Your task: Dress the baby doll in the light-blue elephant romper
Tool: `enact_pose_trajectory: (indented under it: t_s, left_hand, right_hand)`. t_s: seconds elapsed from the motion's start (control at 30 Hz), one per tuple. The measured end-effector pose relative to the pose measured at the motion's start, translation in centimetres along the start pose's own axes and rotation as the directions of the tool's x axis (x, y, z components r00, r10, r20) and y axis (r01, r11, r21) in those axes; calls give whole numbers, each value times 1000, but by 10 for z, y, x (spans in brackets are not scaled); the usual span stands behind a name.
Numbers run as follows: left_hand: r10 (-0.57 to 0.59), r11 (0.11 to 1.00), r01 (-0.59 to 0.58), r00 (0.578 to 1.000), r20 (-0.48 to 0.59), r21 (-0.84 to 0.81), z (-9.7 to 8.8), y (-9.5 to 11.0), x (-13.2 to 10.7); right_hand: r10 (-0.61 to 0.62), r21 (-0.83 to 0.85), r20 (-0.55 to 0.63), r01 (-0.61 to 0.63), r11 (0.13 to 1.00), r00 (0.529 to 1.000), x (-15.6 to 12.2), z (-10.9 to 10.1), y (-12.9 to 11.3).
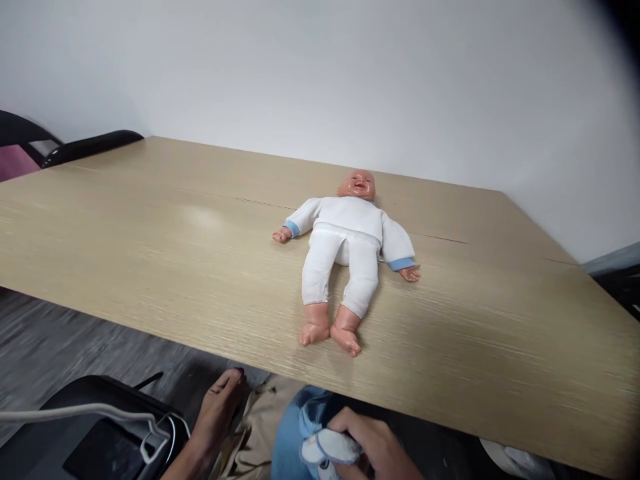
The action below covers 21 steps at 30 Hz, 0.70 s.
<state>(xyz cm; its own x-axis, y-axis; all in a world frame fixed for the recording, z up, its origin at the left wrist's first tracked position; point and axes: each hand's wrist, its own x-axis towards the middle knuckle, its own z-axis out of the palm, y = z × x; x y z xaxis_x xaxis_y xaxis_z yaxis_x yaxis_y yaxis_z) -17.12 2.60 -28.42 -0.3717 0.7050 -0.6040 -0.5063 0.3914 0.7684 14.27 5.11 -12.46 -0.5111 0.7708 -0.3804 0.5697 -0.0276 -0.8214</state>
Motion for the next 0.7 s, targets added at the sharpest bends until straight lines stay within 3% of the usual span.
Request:
enact_pose_trajectory:
  t_s: [0.07, 0.1, 0.13, 0.2, 0.23, 0.3, 0.33, 0.4, 0.53, 0.6, 0.67, 0.7]
  left_hand:
    - [169, 956, -194, 977, 127, 218, -6, 13, -23]
    - [235, 910, -299, 942, 239, 286, -7, 24, -37]
    - [293, 850, -427, 870, 397, 307, -4, 38, -52]
    - [354, 744, -627, 663, 660, 231, 11, 70, -82]
    - [372, 709, -691, 537, 757, 143, 23, 87, -96]
    - [354, 643, -758, 417, 837, 106, 56, 120, -116]
    - [328, 629, -769, 393, 859, 111, 76, 135, -122]
    - [334, 645, -764, 262, 905, -16, 114, 161, -125]
    - [107, 697, -716, 60, 992, -33, 173, 200, -114]
    - [87, 694, -716, -14, 996, -71, 188, 215, -109]
    - [123, 652, -752, -19, 992, -95, 198, 228, -107]
    - [148, 616, -782, -5, 989, -96, 201, 234, -106]
  right_hand:
    - [-22, 0, 4, 22, 1000, 1000, -4, -9, -6]
    - [-58, 6, 10, 58, 998, 998, -7, -14, -9]
    - [-104, 18, 21, 103, 994, 994, -10, -20, -14]
    - [-192, 49, 38, 190, 981, 981, -16, -34, -26]
    - [-227, 60, 42, 224, 973, 973, -19, -41, -34]
    - [-262, 39, 19, 261, 965, 965, -25, -56, -54]
    - [-297, 22, 13, 297, 955, 955, -27, -64, -66]
    - [-380, -37, -29, 379, 925, 925, -30, -81, -88]
    - [-484, -59, -197, 482, 874, 853, -26, -119, -117]
    - [-489, 0, -247, 505, 863, 836, -18, -136, -115]
    - [-510, 48, -187, 527, 849, 839, -8, -151, -103]
    - [-517, 51, -98, 523, 851, 851, -3, -157, -96]
